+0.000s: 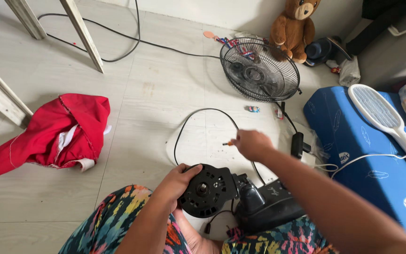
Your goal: The person disassembles a small black appliance, likely a hair clipper, using a screwdriver. They remove the top cover, unscrew internal components, and manipulate the motor housing while sitting on the floor.
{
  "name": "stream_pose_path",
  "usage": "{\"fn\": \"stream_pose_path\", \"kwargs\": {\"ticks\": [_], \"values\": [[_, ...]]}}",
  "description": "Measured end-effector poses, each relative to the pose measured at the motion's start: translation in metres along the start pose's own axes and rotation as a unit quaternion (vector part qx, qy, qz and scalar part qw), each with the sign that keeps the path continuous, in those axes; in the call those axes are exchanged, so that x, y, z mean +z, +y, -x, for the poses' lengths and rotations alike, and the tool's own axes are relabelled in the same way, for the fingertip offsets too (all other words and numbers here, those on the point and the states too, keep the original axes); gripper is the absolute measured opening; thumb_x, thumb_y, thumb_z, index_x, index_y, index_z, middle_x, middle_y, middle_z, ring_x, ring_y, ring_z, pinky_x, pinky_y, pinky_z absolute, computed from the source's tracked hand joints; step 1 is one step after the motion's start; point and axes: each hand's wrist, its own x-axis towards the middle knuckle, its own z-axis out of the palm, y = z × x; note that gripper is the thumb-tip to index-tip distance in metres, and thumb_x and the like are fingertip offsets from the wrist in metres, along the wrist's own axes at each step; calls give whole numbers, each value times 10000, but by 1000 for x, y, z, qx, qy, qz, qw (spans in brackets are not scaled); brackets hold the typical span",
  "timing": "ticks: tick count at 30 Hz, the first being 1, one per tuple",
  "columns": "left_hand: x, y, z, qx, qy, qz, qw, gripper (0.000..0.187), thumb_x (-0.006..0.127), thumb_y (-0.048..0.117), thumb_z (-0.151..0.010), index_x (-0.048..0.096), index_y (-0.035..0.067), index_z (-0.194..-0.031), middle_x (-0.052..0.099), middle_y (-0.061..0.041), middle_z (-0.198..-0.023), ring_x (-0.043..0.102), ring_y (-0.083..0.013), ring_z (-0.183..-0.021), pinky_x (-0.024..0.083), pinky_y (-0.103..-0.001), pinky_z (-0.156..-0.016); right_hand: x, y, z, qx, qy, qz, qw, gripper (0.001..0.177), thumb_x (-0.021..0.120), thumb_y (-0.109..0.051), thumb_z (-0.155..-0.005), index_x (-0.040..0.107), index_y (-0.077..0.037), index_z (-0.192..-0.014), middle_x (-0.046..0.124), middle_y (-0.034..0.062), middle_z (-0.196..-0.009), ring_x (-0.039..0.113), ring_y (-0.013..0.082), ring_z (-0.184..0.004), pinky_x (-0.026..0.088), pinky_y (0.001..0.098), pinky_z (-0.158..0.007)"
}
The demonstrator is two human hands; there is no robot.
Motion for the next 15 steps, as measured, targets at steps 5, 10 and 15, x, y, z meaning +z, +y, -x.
{"fn": "stream_pose_path", "kwargs": {"ticks": [5, 10, 15], "values": [[1, 0, 1, 0, 10, 0, 1000, 504, 758, 426, -817, 695, 23, -1113, 717, -134, -937, 689, -222, -803, 564, -370, -671, 85, 45, -35, 76, -37, -116, 990, 465, 584, -524, -971, 692, -116, -1166, 745, 119, -1095, 708, 262, -999, 554, 433, -897], [3, 2, 3, -10, 16, -8, 1000, 512, 757, 427, -819, 690, 29, -1134, 732, -137, -986, 712, -224, -854, 586, -369, -712, 110, 61, -31, 85, -53, -148, 984, 535, 664, -497, -905, 621, -149, -1308, 702, 140, -1211, 671, 271, -1119, 540, 429, -971], [4, 3, 2, -19, 23, -21, 999, 504, 745, 432, -830, 688, 41, -1143, 740, -135, -1016, 731, -231, -886, 596, -374, -750, 122, 76, -25, 38, -146, -216, 965, 811, 427, -736, -932, 770, -59, -1217, 668, 150, -1335, 599, 265, -1262, 438, 436, -1048]]}}
